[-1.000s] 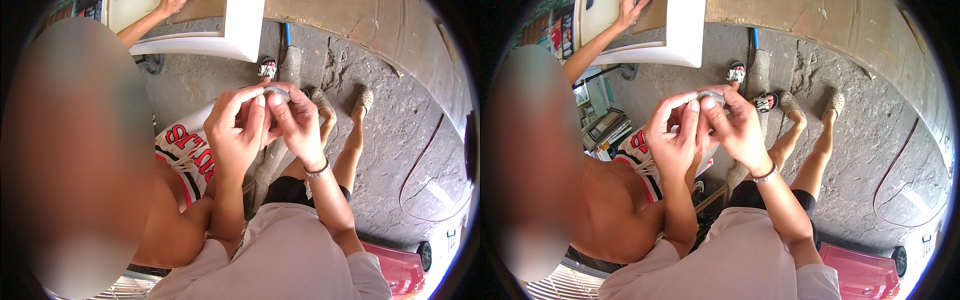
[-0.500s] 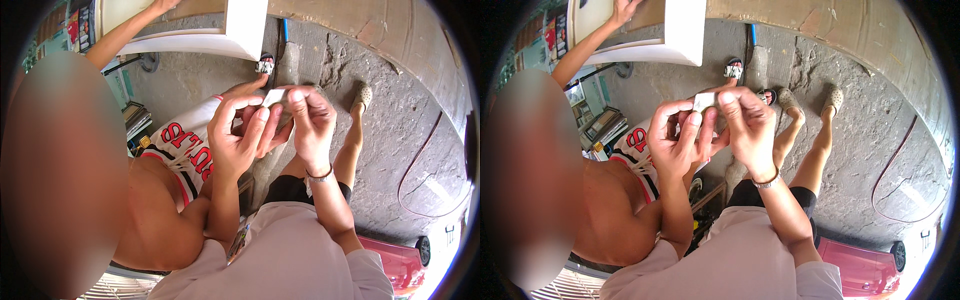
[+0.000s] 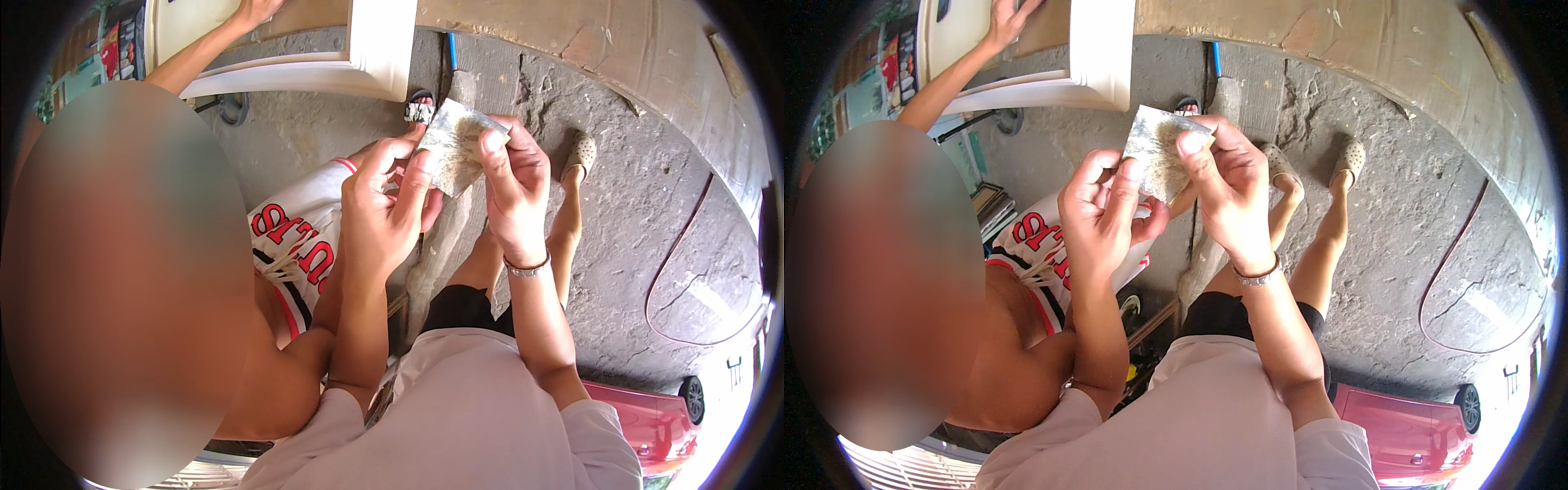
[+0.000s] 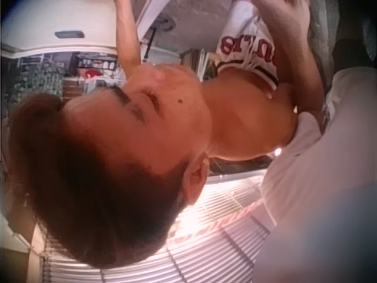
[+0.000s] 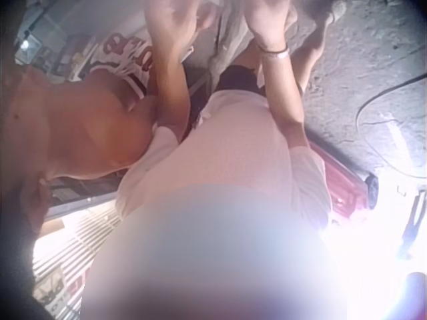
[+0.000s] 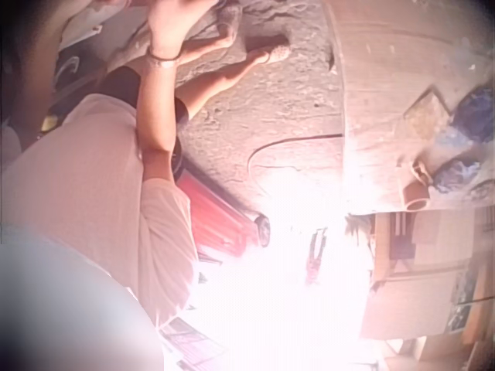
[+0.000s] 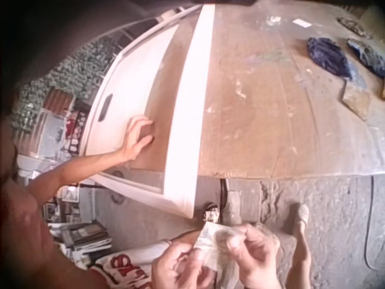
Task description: The person prepares a paint sprayer by attaching a hose and filling it with paint from a can. They then walk to a refrigerator, open it, and take out a plastic cup to serve a drink to another person.
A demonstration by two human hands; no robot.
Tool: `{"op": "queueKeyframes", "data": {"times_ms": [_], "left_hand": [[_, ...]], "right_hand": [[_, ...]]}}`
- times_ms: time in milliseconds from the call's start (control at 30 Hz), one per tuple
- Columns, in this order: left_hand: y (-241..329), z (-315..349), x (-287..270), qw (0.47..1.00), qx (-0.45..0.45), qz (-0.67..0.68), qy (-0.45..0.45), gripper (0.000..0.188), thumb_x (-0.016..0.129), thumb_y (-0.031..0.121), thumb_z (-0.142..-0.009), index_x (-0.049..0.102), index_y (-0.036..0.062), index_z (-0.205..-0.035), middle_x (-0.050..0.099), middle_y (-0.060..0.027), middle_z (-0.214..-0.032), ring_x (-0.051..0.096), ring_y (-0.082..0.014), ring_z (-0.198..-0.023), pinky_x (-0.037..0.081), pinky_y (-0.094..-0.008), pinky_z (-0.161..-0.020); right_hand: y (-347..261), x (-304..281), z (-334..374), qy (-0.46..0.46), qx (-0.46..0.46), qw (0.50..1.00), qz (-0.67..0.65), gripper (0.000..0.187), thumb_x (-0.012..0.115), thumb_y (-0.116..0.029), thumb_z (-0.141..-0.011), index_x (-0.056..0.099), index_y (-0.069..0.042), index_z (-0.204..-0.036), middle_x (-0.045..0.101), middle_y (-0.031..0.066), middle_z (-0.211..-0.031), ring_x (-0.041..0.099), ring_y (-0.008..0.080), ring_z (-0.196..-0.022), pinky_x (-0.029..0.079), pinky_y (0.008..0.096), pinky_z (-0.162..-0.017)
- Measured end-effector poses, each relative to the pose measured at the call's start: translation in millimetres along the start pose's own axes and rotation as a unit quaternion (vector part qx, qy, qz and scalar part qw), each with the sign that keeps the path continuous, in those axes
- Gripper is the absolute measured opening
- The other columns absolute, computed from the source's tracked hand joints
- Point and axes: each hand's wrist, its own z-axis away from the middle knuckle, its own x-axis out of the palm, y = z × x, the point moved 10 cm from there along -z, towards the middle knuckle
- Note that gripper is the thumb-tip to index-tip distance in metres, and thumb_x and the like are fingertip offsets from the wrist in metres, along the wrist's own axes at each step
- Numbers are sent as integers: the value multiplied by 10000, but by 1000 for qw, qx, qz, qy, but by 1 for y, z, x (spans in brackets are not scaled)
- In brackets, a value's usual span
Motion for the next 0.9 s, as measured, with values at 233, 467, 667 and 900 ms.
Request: {"op": "queueKeyframes", "data": {"times_ms": [233, 467, 667, 900], "left_hand": [[-13, 5, 10, 995, -42, 85, -30, 219, 555, 248, -1042, 573, 39, -977, 657, -71, -831, 573, -87, -558, 510, -230, -390], [-57, 14, 23, 966, -130, 204, -94, 252, 508, 237, -1059, 582, 8, -1137, 677, -76, -1023, 683, -146, -795, 586, -285, -637], [-67, 8, 24, 943, -116, 289, -117, 280, 518, 210, -1056, 572, -11, -1220, 662, -97, -1070, 682, -159, -818, 584, -320, -755], [-50, 9, -26, 994, -12, 90, 67, 304, 579, 206, -1031, 567, -29, -1224, 646, -128, -1138, 639, -156, -963, 522, -290, -851]], "right_hand": [[18, -9, 9, -59, 33, 989, -132, 188, 629, -119, -996, 662, 12, -1128, 691, 54, -1046, 616, 98, -931, 485, 271, -881], [14, 13, 19, -140, 75, 960, -230, 393, 670, -207, -970, 536, -5, -1281, 606, 129, -1314, 572, 224, -1190, 409, 376, -1059], [9, 33, 5, -173, 64, 979, -90, 428, 637, -102, -953, 481, -4, -1339, 535, 180, -1392, 560, 262, -1229, 429, 422, -1060], [-5, 47, -14, 31, -232, 879, 416, 386, 770, -125, -834, 685, -57, -1204, 595, 213, -1284, 660, 340, -1054, 558, 376, -872]]}}
